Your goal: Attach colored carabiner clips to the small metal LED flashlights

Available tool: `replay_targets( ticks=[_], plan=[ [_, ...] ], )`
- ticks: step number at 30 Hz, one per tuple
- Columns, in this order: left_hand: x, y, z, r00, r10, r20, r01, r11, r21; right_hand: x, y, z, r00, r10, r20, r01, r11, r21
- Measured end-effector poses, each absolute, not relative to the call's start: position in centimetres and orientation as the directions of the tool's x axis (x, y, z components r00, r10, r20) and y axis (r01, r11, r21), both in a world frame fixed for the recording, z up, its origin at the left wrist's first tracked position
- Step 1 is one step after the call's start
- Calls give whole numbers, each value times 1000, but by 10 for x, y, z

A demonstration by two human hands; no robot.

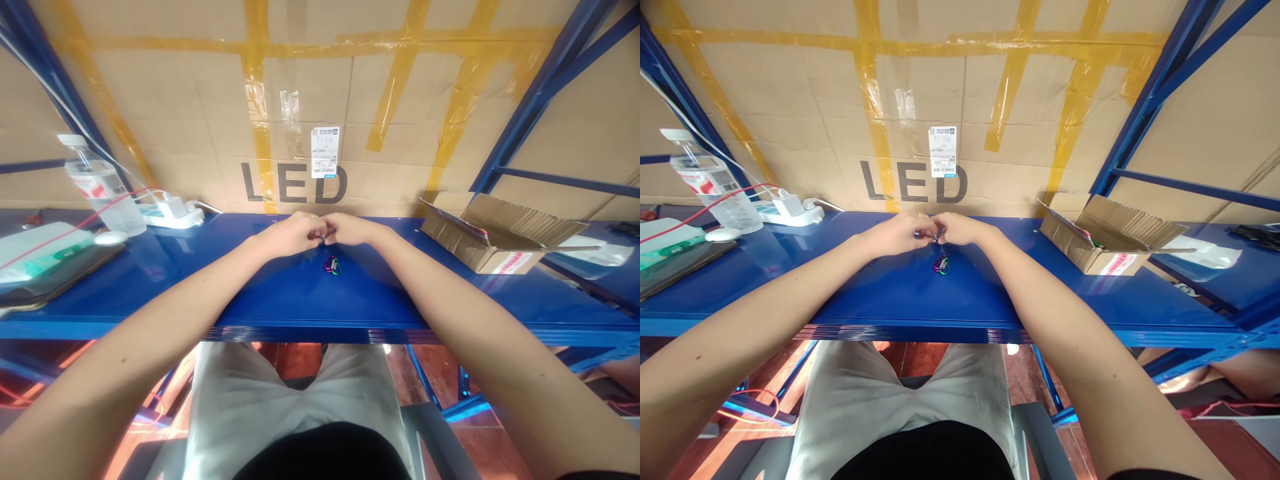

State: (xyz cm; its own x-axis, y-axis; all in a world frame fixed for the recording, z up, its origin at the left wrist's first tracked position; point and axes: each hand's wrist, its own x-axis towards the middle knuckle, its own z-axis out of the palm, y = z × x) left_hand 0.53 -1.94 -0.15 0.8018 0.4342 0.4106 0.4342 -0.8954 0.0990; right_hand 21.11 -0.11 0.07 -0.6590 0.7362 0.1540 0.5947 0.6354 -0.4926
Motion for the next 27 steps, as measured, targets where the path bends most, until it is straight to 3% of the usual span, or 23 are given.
replay_targets(
  ticks=[9,17,27],
  plan=[
    [-11,-15,7,726,507,464,455,-860,229,213,3,-4,-660,739,134,555,599,-577],
    [-1,-24,7,797,443,411,436,-892,115,213,1,-1,-663,736,135,544,598,-588],
    [-2,-23,5,795,443,414,417,-895,157,214,4,-3,-664,737,127,546,593,-592]
  ],
)
